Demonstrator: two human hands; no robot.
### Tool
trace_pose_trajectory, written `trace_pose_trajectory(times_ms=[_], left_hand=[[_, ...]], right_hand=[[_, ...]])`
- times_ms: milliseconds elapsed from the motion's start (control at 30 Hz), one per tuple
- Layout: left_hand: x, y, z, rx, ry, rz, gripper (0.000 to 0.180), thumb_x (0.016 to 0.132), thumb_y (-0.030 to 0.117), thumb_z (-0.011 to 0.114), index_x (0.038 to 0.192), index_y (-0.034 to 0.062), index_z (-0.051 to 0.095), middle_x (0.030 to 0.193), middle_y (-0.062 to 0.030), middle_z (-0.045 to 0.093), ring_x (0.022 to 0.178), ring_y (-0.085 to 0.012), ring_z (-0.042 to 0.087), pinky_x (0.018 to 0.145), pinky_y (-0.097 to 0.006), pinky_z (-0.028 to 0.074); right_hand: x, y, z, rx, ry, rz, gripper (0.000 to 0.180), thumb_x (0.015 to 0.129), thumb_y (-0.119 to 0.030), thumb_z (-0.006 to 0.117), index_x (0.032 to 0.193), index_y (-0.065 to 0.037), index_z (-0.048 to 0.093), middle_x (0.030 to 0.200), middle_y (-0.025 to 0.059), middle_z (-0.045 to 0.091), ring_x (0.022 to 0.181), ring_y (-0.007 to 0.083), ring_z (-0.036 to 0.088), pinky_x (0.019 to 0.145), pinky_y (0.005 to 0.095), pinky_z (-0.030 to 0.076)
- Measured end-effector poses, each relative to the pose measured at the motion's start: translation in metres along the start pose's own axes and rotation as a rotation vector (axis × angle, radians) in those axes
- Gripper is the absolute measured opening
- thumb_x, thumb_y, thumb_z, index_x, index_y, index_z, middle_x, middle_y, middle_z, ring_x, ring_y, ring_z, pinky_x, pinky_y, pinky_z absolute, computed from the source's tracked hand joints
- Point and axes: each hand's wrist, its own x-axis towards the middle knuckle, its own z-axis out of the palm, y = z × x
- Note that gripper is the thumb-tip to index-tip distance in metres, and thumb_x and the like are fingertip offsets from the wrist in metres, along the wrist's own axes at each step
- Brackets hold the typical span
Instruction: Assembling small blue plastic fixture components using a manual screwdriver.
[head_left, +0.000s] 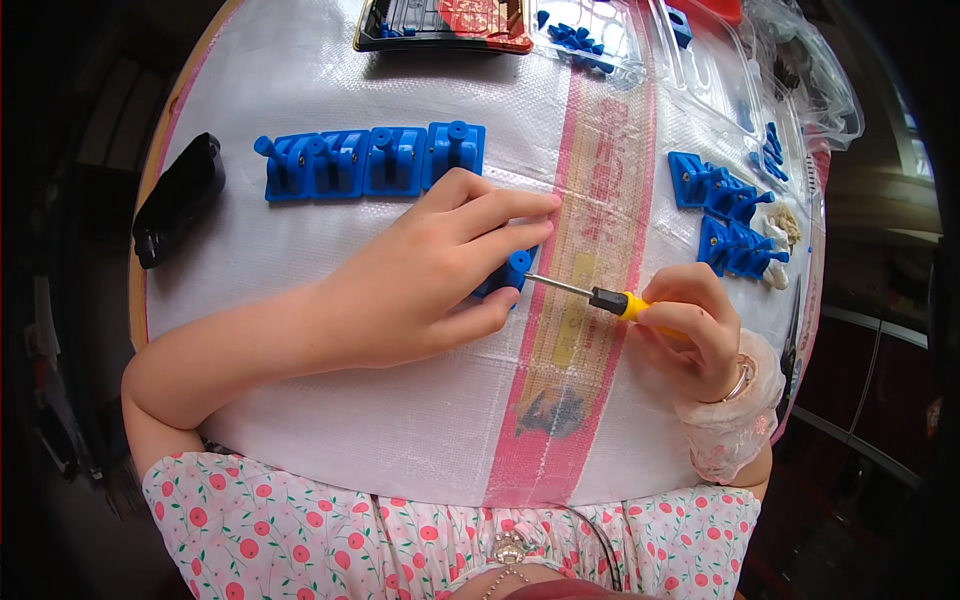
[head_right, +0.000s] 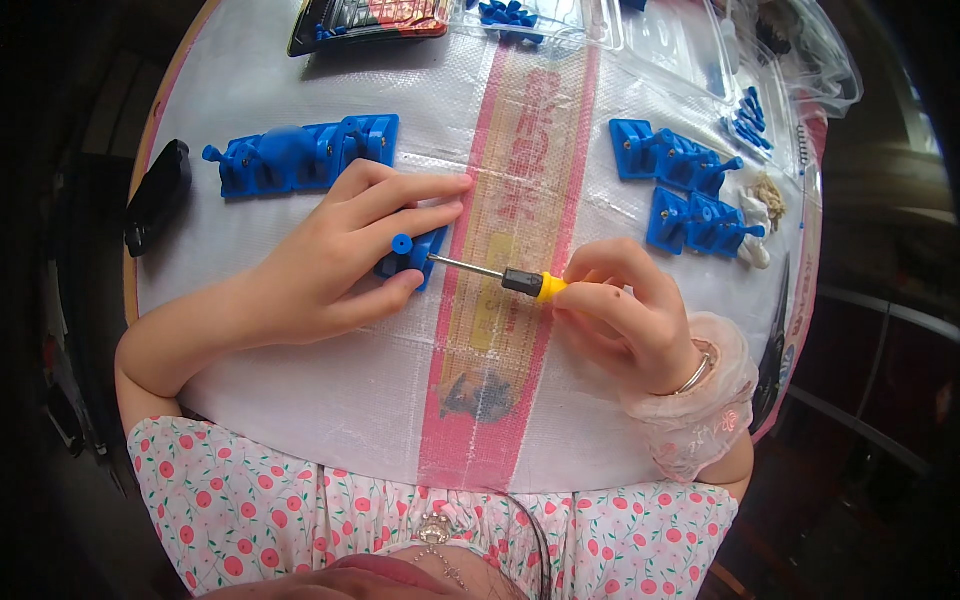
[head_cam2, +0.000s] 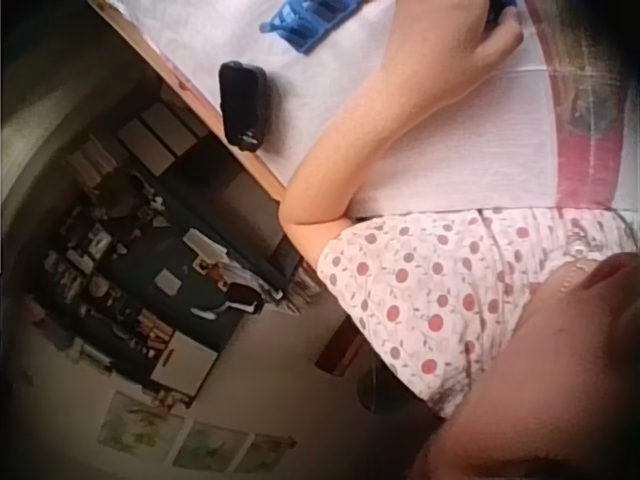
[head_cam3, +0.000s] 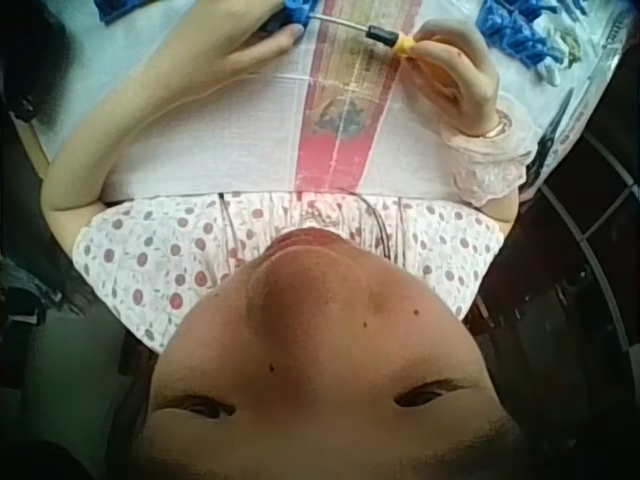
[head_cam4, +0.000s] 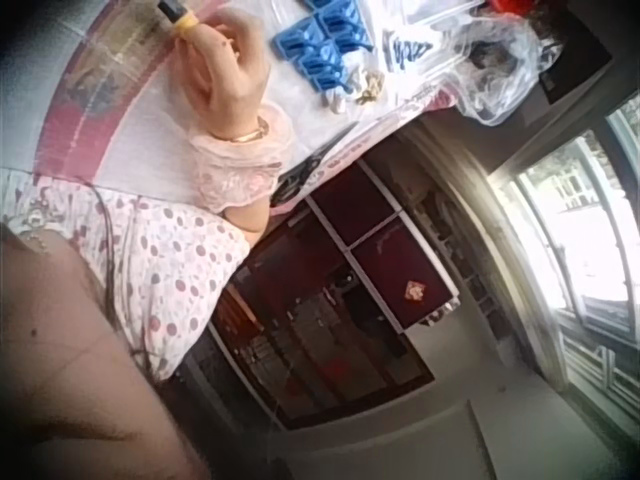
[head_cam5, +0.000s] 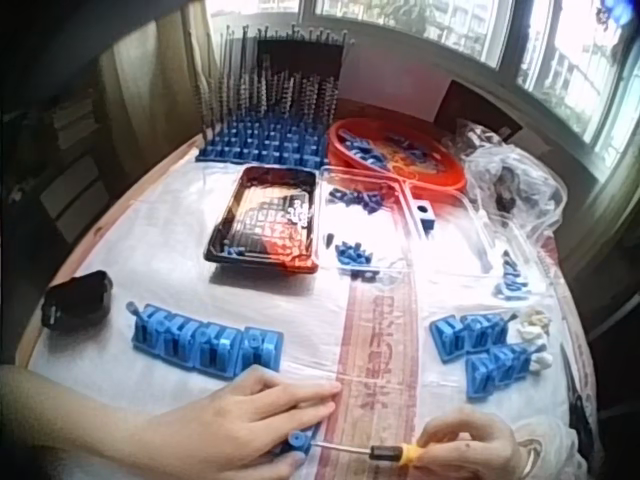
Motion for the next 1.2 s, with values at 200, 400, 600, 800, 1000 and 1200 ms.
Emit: trace_pose_trajectory(times_ms=[200, 400, 600, 800, 1000, 1200], left_hand=[[0.0007, 0.0006, 0.0005, 0.005, 0.0, 0.002, 0.054, 0.079, 0.004, 0.064, 0.131, 0.0029, 0.052, 0.142, -0.0109, 0.046, 0.12, -0.0296, 0.043, 0.102, -0.04, 0.038], [0.0, 0.0001, 0.0006, -0.011, 0.009, 0.003, 0.055, 0.078, 0.004, 0.065, 0.131, 0.0019, 0.052, 0.144, -0.0112, 0.046, 0.116, -0.0292, 0.045, 0.101, -0.04, 0.038], [-0.0008, -0.0006, 0.0012, -0.026, 0.005, -0.004, 0.055, 0.078, 0.004, 0.065, 0.131, 0.0017, 0.052, 0.146, -0.0107, 0.045, 0.113, -0.0289, 0.045, 0.1, -0.039, 0.038], [-0.0009, -0.0002, 0.0006, -0.029, 0.006, -0.005, 0.055, 0.078, 0.004, 0.065, 0.132, 0.0019, 0.052, 0.146, -0.0106, 0.045, 0.113, -0.0299, 0.046, 0.1, -0.039, 0.039], [-0.0009, -0.0006, 0.0007, -0.021, 0.001, 0.003, 0.055, 0.078, 0.003, 0.064, 0.132, 0.0023, 0.052, 0.146, -0.0109, 0.045, 0.116, -0.0305, 0.045, 0.101, -0.039, 0.038], [0.0008, 0.002, -0.0008, 0.007, -0.022, 0.006, 0.053, 0.08, 0.004, 0.061, 0.132, 0.0027, 0.05, 0.145, -0.0122, 0.045, 0.128, -0.0326, 0.042, 0.107, -0.042, 0.035]], right_hand=[[-0.0014, 0.0017, -0.0013, -0.005, -0.014, 0.006, 0.028, 0.071, 0.009, 0.073, 0.095, -0.003, 0.066, 0.097, 0.0112, 0.057, 0.069, 0.0172, 0.059, 0.057, 0.0258, 0.046], [-0.001, 0.002, -0.0012, 0.004, -0.019, 0.012, 0.029, 0.07, 0.009, 0.072, 0.096, -0.003, 0.066, 0.097, 0.0113, 0.057, 0.071, 0.0176, 0.059, 0.057, 0.026, 0.046], [-0.0018, 0.0018, -0.002, 0.013, -0.028, 0.023, 0.029, 0.071, 0.01, 0.072, 0.096, -0.003, 0.066, 0.097, 0.0115, 0.057, 0.071, 0.0177, 0.059, 0.057, 0.026, 0.047], [-0.0006, 0.0016, -0.0008, 0.002, -0.014, -0.003, 0.028, 0.071, 0.01, 0.071, 0.095, -0.002, 0.066, 0.096, 0.0115, 0.057, 0.069, 0.0173, 0.059, 0.057, 0.0257, 0.047], [0.0, -0.0003, -0.0002, -0.014, -0.002, -0.016, 0.027, 0.071, 0.011, 0.071, 0.094, -0.002, 0.065, 0.095, 0.0115, 0.057, 0.066, 0.0167, 0.059, 0.056, 0.0258, 0.047], [0.0003, -0.0004, -0.0009, -0.004, -0.009, -0.006, 0.027, 0.071, 0.011, 0.071, 0.095, -0.002, 0.065, 0.095, 0.0116, 0.057, 0.067, 0.0169, 0.059, 0.056, 0.0259, 0.047]])
